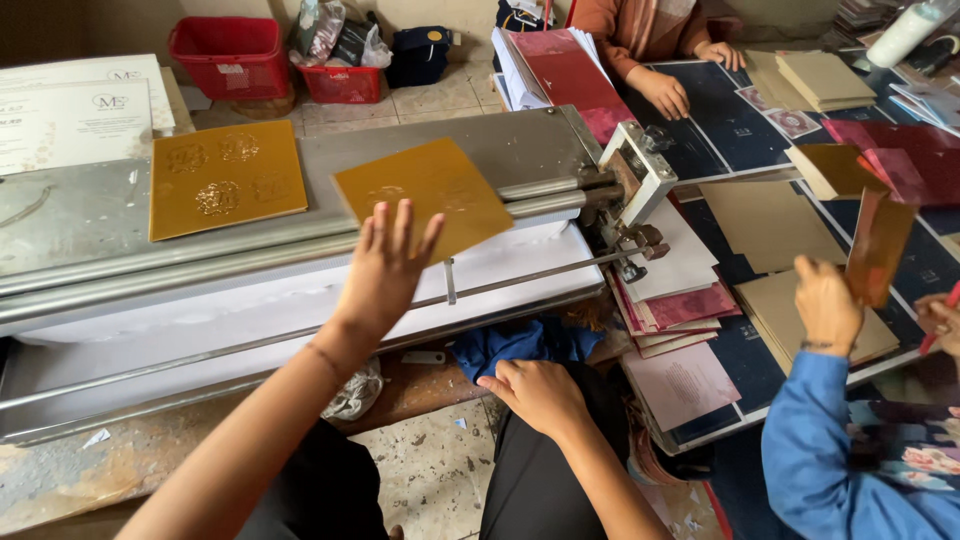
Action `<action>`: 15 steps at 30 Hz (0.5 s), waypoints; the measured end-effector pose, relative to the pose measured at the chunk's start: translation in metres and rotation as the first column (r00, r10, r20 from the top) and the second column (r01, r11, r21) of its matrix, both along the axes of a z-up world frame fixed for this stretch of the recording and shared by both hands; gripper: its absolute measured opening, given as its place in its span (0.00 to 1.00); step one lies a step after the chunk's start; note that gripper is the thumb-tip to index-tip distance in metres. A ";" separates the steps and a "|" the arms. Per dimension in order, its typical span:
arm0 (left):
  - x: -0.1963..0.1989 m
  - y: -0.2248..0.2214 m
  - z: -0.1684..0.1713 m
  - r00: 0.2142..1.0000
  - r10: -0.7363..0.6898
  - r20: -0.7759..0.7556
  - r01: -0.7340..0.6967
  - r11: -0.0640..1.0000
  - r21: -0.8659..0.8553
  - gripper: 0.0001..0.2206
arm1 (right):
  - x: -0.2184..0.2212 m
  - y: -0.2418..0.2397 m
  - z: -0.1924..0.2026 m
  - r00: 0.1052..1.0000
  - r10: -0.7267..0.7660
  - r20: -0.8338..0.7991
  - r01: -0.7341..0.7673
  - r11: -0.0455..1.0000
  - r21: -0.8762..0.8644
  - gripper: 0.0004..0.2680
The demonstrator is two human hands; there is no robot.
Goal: The person uses a roller machine to apply pressure to gold cards and papers, then stacks the finished invitation materials onto a pile.
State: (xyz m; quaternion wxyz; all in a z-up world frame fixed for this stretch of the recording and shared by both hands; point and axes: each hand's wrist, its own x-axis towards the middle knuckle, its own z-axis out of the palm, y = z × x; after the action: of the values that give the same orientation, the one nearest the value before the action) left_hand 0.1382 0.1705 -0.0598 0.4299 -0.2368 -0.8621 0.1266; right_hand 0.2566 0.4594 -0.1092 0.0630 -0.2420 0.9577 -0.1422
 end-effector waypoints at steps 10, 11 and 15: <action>-0.038 0.102 -0.005 0.967 -0.061 0.247 0.044 0.996 0.074 0.34 | -0.001 0.001 -0.013 0.997 -0.019 -0.078 0.021 1.000 0.022 0.18; -0.036 0.101 -0.002 0.964 -0.071 0.257 0.053 0.996 0.073 0.34 | -0.001 0.001 -0.013 0.997 -0.017 -0.073 0.019 1.000 0.023 0.18; -0.015 0.054 0.000 0.974 -0.064 0.216 0.053 0.997 0.054 0.36 | -0.002 0.001 -0.006 0.999 -0.011 -0.042 0.012 1.000 0.016 0.19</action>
State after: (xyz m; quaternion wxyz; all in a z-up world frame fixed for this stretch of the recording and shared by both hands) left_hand 0.1231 0.2245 -0.0598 0.3420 -0.2642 -0.8993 0.0664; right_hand 0.2550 0.4608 -0.1154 0.0438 -0.2388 0.9614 -0.1296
